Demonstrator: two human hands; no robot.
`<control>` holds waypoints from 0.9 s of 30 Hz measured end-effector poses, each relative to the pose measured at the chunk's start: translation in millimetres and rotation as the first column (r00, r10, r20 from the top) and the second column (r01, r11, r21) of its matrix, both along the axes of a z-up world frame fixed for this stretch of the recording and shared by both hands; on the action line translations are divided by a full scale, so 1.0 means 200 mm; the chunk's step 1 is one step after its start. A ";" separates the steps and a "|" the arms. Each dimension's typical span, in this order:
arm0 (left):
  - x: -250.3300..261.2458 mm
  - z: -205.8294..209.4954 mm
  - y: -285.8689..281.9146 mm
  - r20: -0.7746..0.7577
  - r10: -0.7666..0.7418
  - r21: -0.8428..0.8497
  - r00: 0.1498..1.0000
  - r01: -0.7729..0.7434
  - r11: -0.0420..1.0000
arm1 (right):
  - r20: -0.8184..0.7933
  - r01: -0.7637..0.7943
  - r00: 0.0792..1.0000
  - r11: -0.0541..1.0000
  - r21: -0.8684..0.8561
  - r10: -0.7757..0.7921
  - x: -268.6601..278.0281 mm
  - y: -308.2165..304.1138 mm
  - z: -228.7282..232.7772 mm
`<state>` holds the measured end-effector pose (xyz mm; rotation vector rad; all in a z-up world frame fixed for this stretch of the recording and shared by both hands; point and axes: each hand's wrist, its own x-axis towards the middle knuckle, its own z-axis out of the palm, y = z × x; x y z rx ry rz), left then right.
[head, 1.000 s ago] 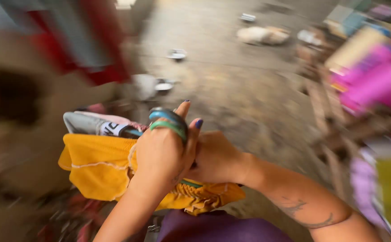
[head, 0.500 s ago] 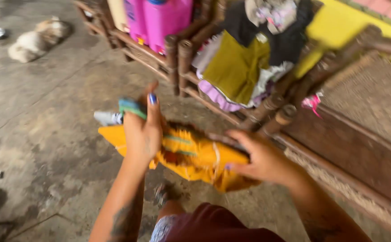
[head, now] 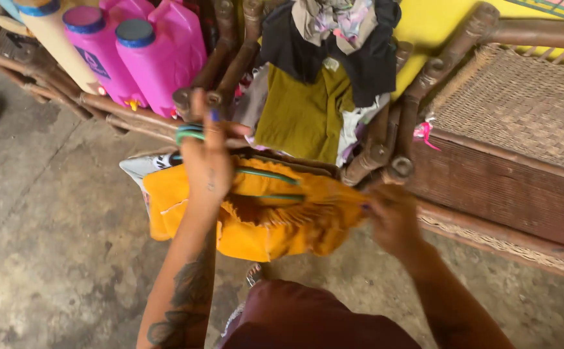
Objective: Hanging various pieces of clothing onto hangers and then onto a drying rack
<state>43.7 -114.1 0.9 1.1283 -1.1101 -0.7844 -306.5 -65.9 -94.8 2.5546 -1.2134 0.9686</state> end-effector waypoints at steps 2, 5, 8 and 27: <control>0.29 -0.28 -0.29 0.354 0.195 0.034 0.915 -0.221 0.975 | 0.075 0.072 0.994 0.997 0.020 -0.074 -0.11 -0.07 0.01; 0.32 -0.28 -0.59 0.018 0.311 0.071 0.950 -0.312 0.947 | 0.239 0.181 0.945 0.966 0.186 -0.223 -0.31 -0.19 -0.10; 0.13 -0.11 -0.81 -0.405 0.240 0.175 0.882 -0.183 0.967 | 0.447 0.135 0.831 0.900 0.415 -0.331 -0.32 -0.35 -0.45; -0.55 0.56 -2.85 -0.079 0.235 0.059 0.969 -0.230 0.971 | 0.883 0.312 0.108 0.859 0.406 -0.457 -0.61 -2.49 0.23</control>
